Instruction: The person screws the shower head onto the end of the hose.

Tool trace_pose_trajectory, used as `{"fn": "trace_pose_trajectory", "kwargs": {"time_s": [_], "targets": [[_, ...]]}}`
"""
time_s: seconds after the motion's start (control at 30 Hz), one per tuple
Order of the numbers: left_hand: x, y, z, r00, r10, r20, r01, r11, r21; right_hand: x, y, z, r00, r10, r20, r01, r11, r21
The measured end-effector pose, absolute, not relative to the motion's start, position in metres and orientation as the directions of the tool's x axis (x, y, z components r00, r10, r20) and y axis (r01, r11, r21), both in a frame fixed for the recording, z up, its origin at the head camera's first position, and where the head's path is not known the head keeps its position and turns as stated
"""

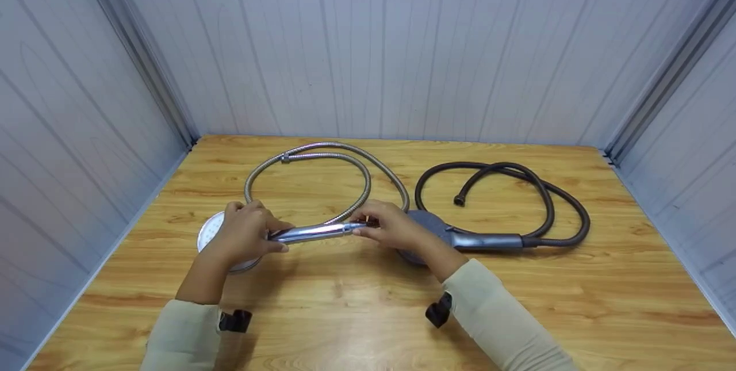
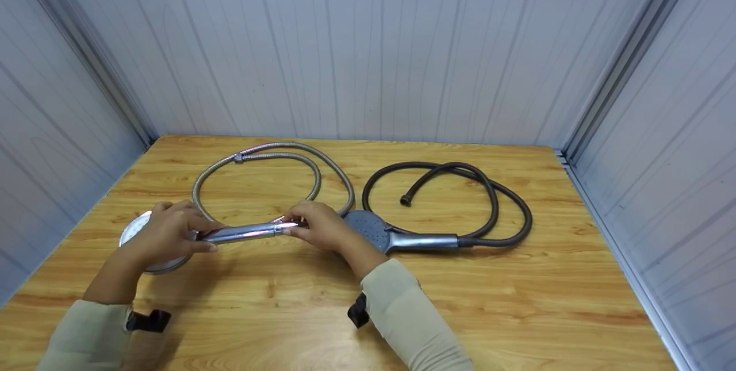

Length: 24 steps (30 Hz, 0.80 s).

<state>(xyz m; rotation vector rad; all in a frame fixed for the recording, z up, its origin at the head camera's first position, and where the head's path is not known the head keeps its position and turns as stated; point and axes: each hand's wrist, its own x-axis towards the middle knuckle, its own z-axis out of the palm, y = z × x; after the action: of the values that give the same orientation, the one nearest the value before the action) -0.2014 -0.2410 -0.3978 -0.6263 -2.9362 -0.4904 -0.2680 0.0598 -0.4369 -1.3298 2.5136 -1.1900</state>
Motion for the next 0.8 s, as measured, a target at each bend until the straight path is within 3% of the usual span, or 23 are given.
{"fn": "trace_pose_trajectory", "kwargs": {"time_s": [0.57, 0.8], "targets": [[-0.2007, -0.2404, -0.3950, -0.912, 0.380, 0.156, 0.410, 0.869, 0.278, -0.2665, 0.0559, -0.4383, -0.638, -0.703, 0.313, -0.686, 0.335, -0.646], [-0.2004, -0.2417, -0.3967, -0.898, 0.398, 0.189, 0.438, 0.857, 0.271, -0.2663, 0.0580, -0.4379, -0.607, -0.717, 0.342, -0.712, 0.301, -0.634]]}}
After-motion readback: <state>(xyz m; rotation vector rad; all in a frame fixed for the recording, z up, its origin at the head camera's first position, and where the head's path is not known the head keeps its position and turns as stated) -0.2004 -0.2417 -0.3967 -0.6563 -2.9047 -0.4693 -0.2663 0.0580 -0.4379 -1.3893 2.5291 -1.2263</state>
